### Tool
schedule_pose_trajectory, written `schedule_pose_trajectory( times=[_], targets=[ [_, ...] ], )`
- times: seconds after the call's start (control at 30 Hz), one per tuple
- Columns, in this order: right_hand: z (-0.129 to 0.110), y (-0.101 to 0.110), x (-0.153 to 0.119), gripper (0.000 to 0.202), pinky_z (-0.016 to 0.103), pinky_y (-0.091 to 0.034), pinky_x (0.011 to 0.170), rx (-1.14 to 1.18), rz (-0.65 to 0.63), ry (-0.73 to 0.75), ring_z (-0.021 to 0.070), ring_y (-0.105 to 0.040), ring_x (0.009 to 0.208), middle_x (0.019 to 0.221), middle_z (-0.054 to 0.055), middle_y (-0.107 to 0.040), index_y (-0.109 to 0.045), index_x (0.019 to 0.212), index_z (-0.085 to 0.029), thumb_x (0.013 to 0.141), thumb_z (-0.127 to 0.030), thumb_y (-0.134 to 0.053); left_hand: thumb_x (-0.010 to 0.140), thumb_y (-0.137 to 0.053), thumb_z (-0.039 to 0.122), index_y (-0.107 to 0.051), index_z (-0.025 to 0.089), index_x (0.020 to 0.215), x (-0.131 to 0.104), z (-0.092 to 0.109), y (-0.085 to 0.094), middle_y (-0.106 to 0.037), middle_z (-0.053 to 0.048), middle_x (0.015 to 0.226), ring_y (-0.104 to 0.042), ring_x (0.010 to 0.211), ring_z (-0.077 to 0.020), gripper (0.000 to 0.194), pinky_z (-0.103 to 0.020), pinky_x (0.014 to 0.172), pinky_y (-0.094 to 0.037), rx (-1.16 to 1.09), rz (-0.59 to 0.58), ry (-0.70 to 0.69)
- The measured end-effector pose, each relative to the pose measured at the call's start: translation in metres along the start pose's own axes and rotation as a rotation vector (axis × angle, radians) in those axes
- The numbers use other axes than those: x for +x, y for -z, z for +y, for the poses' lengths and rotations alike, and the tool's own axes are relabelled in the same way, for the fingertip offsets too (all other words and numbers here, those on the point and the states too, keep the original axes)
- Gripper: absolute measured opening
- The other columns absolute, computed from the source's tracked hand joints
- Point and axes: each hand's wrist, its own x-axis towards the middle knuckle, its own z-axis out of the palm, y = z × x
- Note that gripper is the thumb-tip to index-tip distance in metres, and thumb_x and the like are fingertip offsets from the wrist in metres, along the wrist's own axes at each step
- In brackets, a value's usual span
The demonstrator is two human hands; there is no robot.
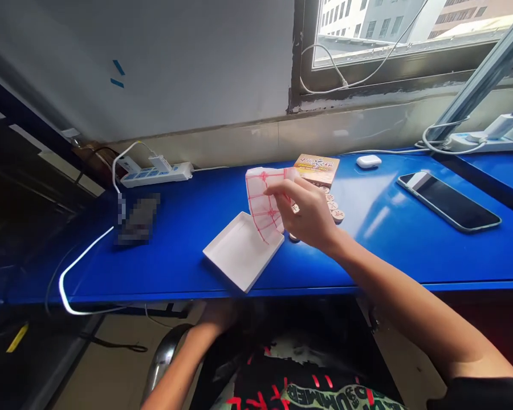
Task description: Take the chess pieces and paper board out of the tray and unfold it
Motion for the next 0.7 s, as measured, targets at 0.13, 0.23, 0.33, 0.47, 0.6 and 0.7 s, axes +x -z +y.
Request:
schedule_pose_trajectory(
  times=[0.13,0.23,0.33,0.47,0.6,0.7],
  targets=[
    [0.007,-0.006,-0.001,0.031,0.036,-0.048,0.082,-0.034,0.073,0.032,0.0180,-0.058,0.090,0.091,0.006,-0.059,-0.060,0.101,-0.020,0.096,-0.019,-0.030,0.085,-0.050,0.042,-0.048,0.022,0.135,-0.042,0.029,0.014,-0.048,-0.009,0.138,-0.048,0.123,-0.0300,0.054,-0.042,0.101,-0.040,0.034,-0.285,-0.092],
    [0.014,-0.009,-0.001,0.039,0.047,-0.042,0.095,-0.065,0.090,0.069,0.0228,-0.053,0.109,0.104,0.007,-0.057,-0.055,0.117,-0.020,0.100,-0.027,-0.021,0.090,-0.045,0.042,-0.055,0.028,0.127,-0.067,0.059,0.061,-0.057,-0.001,0.128,-0.053,0.117,-0.0230,0.040,-0.033,0.100,-0.040,-0.065,-0.248,-0.344],
    [0.017,-0.012,0.000,0.038,0.050,-0.038,0.102,-0.081,0.096,0.080,0.0247,-0.048,0.118,0.116,0.007,-0.054,-0.051,0.124,-0.023,0.100,-0.033,-0.023,0.085,-0.055,0.047,-0.064,0.029,0.110,-0.062,0.074,0.108,-0.064,0.000,0.113,-0.058,0.106,-0.0238,0.032,-0.030,0.087,-0.047,-0.217,-0.005,-0.501],
    [0.015,-0.017,-0.001,0.038,0.047,-0.039,0.104,-0.080,0.099,0.084,0.0234,-0.047,0.121,0.124,0.008,-0.053,-0.047,0.129,-0.026,0.099,-0.031,-0.024,0.088,-0.054,0.049,-0.057,0.021,0.112,-0.008,0.073,0.140,-0.061,-0.003,0.108,-0.058,0.100,-0.0195,0.037,-0.032,0.083,-0.045,-0.457,0.673,-0.571],
    [0.014,-0.020,-0.002,0.040,0.046,-0.039,0.103,-0.120,0.134,0.093,0.0233,-0.045,0.125,0.129,0.010,-0.050,-0.039,0.136,-0.025,0.099,-0.028,-0.024,0.086,-0.055,0.054,-0.055,0.016,0.107,0.049,0.077,0.152,-0.062,-0.007,0.101,-0.058,0.095,-0.0190,0.043,-0.029,0.075,-0.047,-0.545,0.646,-0.548],
    [0.016,-0.018,-0.002,0.041,0.047,-0.040,0.103,-0.195,0.156,0.088,0.0230,-0.046,0.123,0.128,0.011,-0.051,-0.037,0.137,-0.025,0.098,-0.026,-0.024,0.081,-0.062,0.053,-0.056,0.015,0.101,0.068,0.088,0.161,-0.063,-0.008,0.095,-0.060,0.093,-0.0197,0.043,-0.028,0.073,-0.048,-0.567,0.575,-0.671]
  ],
)
